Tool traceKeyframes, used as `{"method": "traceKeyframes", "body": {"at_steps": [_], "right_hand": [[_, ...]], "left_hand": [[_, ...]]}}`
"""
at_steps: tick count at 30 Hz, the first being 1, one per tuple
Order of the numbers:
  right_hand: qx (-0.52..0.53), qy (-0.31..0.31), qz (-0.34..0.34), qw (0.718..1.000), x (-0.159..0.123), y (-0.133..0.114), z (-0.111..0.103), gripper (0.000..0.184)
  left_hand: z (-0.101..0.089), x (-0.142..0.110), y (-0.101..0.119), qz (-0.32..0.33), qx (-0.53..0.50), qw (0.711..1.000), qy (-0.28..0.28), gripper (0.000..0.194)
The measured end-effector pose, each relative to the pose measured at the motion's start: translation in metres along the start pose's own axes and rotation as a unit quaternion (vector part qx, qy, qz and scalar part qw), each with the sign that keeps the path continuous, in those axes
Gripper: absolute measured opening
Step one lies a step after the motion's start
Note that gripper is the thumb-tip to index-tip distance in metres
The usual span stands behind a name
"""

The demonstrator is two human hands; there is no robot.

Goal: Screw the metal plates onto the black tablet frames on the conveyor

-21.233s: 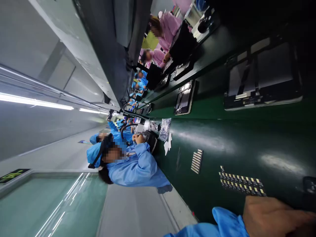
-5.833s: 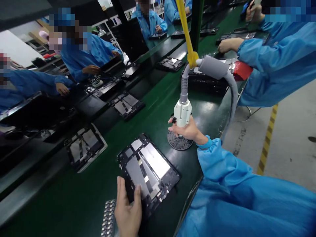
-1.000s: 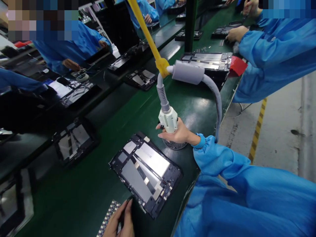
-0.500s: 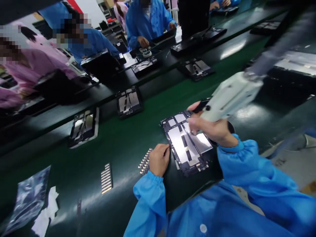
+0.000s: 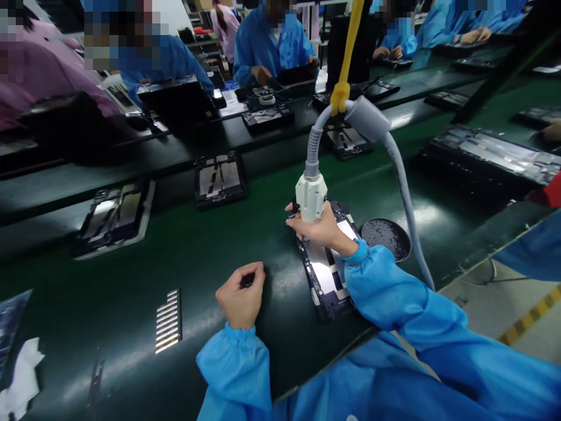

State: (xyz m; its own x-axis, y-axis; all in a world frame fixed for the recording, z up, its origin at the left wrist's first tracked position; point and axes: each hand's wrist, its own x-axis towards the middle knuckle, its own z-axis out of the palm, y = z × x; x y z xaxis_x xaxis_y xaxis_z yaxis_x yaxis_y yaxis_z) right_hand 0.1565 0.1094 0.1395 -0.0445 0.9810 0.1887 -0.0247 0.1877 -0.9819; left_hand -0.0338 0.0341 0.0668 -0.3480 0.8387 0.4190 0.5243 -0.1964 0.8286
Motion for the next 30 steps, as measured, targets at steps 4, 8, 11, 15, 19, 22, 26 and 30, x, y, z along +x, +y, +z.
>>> {"method": "traceKeyframes", "body": {"at_steps": [4, 8, 11, 15, 19, 22, 26, 30], "right_hand": [[-0.005, 0.022, -0.026, 0.999, 0.000, -0.006, 0.001, 0.026], [0.014, 0.024, -0.062, 0.998, 0.002, -0.010, 0.009, 0.023], [0.020, 0.018, -0.050, 0.998, 0.004, -0.006, 0.015, 0.022], [0.018, 0.018, -0.048, 0.999, 0.005, 0.001, 0.018, 0.022], [0.013, 0.020, -0.048, 0.999, 0.005, 0.002, 0.017, 0.021], [0.016, 0.022, -0.045, 0.999, 0.005, 0.003, 0.018, 0.021], [0.016, 0.015, -0.025, 0.999, 0.004, 0.001, 0.021, 0.021], [0.001, 0.004, 0.006, 1.000, 0.001, 0.000, 0.023, 0.022]], "left_hand": [[0.003, -0.003, 0.000, -0.054, -0.047, 0.997, -0.023, 0.025], [0.003, -0.004, 0.002, -0.062, -0.059, 0.995, -0.056, 0.026], [0.003, -0.004, 0.005, -0.084, -0.095, 0.991, -0.043, 0.024], [0.001, -0.002, 0.009, -0.102, -0.125, 0.986, -0.036, 0.024], [0.001, -0.002, 0.012, -0.104, -0.133, 0.985, -0.034, 0.025], [0.001, -0.003, 0.010, -0.100, -0.134, 0.985, -0.030, 0.022], [-0.004, -0.001, 0.007, -0.039, -0.120, 0.991, -0.044, 0.018], [-0.008, -0.007, 0.018, 0.086, -0.042, 0.992, -0.076, 0.024]]}}
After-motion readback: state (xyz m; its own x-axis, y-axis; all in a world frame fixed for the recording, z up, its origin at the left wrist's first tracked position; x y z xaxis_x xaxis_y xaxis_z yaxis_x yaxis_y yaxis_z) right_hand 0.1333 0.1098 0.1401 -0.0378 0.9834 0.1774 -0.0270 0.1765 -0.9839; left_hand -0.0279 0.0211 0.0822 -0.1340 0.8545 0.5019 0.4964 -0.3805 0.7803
